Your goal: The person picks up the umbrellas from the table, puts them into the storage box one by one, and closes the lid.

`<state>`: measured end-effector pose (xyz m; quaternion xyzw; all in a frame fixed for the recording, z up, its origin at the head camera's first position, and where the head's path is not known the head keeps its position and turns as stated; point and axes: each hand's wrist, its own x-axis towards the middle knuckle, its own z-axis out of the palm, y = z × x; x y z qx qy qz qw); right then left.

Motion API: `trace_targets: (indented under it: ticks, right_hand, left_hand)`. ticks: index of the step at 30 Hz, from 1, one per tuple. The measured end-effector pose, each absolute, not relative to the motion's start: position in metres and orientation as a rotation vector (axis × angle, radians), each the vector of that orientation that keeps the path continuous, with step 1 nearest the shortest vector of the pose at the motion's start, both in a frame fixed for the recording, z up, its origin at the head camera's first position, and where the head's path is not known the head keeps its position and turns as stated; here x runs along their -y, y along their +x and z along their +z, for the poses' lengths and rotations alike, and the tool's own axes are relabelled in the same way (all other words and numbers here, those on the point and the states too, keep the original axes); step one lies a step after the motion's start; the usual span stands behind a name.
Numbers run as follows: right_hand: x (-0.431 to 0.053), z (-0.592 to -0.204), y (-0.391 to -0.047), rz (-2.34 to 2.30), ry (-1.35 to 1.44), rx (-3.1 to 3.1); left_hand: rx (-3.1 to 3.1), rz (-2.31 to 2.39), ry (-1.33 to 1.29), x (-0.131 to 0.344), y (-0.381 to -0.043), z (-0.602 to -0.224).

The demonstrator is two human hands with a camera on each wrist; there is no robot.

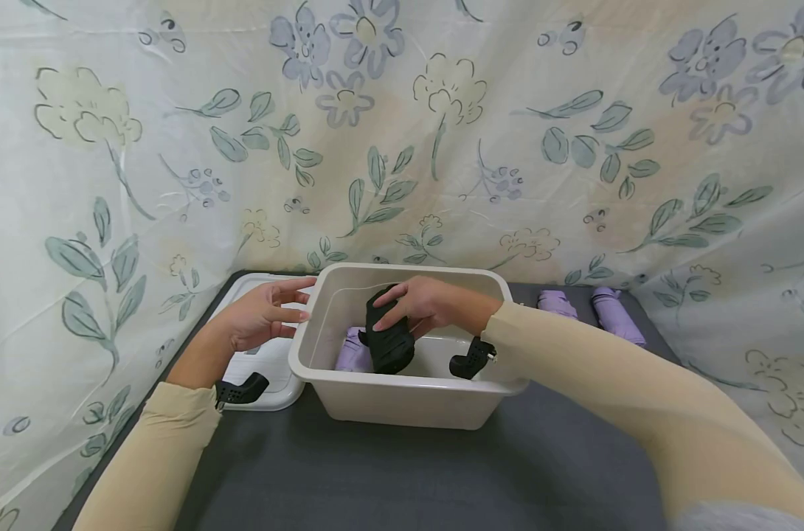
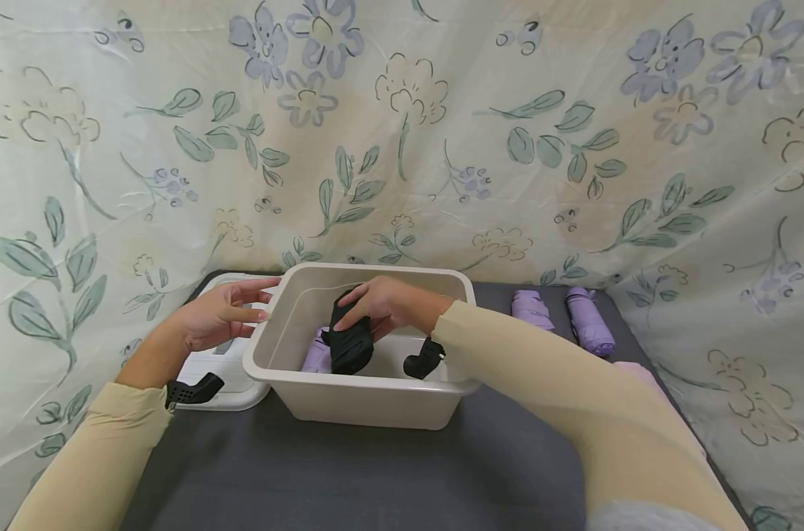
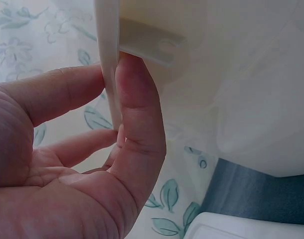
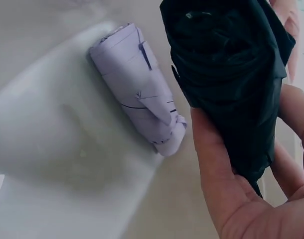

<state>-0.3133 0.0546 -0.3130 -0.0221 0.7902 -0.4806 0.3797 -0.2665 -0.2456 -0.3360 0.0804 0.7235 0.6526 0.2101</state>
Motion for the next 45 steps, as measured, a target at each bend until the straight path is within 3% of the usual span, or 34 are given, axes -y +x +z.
trace_targets:
  ticks: [45]
  right_hand:
    - [-0.021, -0.366, -0.313, -1.275, -0.072, -1.970]
  left_hand:
    - [-2.030, 1.797, 0.241, 0.245, -0.265, -0.337]
